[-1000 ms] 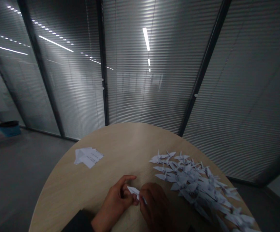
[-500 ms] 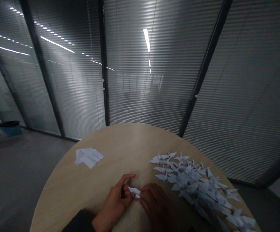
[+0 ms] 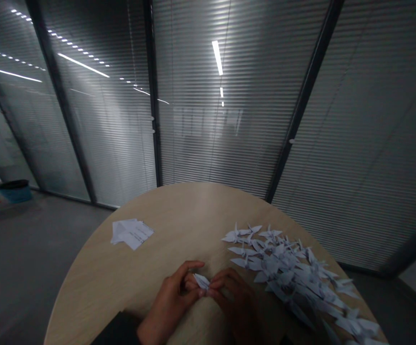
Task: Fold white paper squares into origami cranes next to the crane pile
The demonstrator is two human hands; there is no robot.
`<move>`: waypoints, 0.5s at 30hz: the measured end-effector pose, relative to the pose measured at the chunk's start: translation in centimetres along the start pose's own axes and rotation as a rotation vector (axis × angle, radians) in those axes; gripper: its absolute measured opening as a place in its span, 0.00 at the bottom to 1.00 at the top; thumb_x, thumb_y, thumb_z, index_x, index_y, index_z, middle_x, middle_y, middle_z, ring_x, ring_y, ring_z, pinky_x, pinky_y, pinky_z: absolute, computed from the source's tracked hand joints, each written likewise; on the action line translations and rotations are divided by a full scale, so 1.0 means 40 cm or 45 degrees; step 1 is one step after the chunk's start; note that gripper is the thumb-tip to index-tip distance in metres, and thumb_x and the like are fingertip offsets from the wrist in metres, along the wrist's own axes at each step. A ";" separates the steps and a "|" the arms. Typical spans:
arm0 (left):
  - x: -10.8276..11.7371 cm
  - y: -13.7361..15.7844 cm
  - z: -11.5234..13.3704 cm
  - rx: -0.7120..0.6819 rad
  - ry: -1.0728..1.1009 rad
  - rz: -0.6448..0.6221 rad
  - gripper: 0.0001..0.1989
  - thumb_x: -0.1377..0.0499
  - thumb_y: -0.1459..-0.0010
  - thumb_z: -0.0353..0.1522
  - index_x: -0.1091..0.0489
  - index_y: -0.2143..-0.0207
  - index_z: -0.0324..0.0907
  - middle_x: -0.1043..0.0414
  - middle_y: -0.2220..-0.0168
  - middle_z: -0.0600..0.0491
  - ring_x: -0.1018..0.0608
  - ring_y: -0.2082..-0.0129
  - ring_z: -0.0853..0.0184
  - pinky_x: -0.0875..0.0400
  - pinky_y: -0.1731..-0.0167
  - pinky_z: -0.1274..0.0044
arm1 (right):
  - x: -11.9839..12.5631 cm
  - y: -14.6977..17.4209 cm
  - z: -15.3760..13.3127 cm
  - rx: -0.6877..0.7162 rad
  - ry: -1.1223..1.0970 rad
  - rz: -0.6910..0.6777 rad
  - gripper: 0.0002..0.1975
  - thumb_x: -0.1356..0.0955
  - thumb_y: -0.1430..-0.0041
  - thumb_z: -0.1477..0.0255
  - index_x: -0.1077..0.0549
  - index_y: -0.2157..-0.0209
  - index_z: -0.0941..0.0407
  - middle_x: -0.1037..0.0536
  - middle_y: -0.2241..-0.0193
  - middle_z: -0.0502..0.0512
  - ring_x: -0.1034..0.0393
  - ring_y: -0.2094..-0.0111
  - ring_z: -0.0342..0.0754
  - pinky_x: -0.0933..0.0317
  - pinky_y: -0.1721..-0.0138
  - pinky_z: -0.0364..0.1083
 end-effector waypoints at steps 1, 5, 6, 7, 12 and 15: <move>0.001 0.002 0.005 -0.010 -0.004 0.006 0.18 0.40 0.54 0.28 0.33 0.57 0.39 0.33 0.79 0.60 0.30 0.77 0.71 0.36 0.73 0.79 | 0.001 0.000 0.000 -0.009 0.005 -0.007 0.09 0.37 0.40 0.73 0.31 0.74 0.52 0.28 0.70 0.50 0.30 0.67 0.45 0.34 0.63 0.44; 0.006 0.008 0.025 -0.033 -0.046 0.040 0.17 0.38 0.55 0.29 0.31 0.59 0.41 0.29 0.77 0.58 0.27 0.74 0.69 0.33 0.70 0.78 | 0.001 0.002 -0.006 0.034 0.020 -0.008 0.09 0.40 0.38 0.72 0.32 0.70 0.52 0.28 0.69 0.50 0.30 0.66 0.45 0.34 0.63 0.43; 0.005 0.008 0.026 -0.021 -0.044 0.038 0.17 0.37 0.55 0.29 0.31 0.59 0.41 0.28 0.76 0.58 0.26 0.74 0.68 0.33 0.69 0.78 | 0.002 0.003 -0.008 0.065 0.032 0.008 0.09 0.41 0.37 0.72 0.33 0.70 0.52 0.29 0.69 0.50 0.30 0.66 0.44 0.34 0.63 0.43; 0.004 0.008 0.025 -0.005 -0.039 0.032 0.16 0.37 0.55 0.29 0.31 0.60 0.41 0.28 0.76 0.58 0.26 0.73 0.68 0.32 0.69 0.78 | 0.003 0.004 -0.010 0.095 0.051 0.028 0.09 0.41 0.37 0.72 0.33 0.70 0.52 0.29 0.69 0.50 0.31 0.66 0.44 0.34 0.63 0.43; 0.010 0.005 0.012 -0.001 -0.053 0.058 0.12 0.37 0.54 0.29 0.30 0.64 0.41 0.30 0.78 0.60 0.28 0.76 0.70 0.33 0.72 0.80 | 0.001 0.005 -0.029 0.218 0.308 0.098 0.07 0.41 0.38 0.73 0.35 0.69 0.52 0.29 0.70 0.50 0.31 0.68 0.46 0.34 0.66 0.44; 0.011 0.004 0.011 -0.048 -0.106 0.067 0.10 0.38 0.53 0.28 0.30 0.64 0.41 0.28 0.77 0.59 0.27 0.75 0.70 0.32 0.71 0.80 | -0.003 0.008 -0.053 0.310 0.523 0.133 0.07 0.41 0.41 0.77 0.36 0.71 0.51 0.29 0.73 0.50 0.31 0.71 0.46 0.33 0.69 0.43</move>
Point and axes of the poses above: each hand's wrist, its own y-axis away from the middle knuckle, its own x-axis out of the back of the hand, z = x × y, the point moved 9 cm from there along -y, towards the middle knuckle
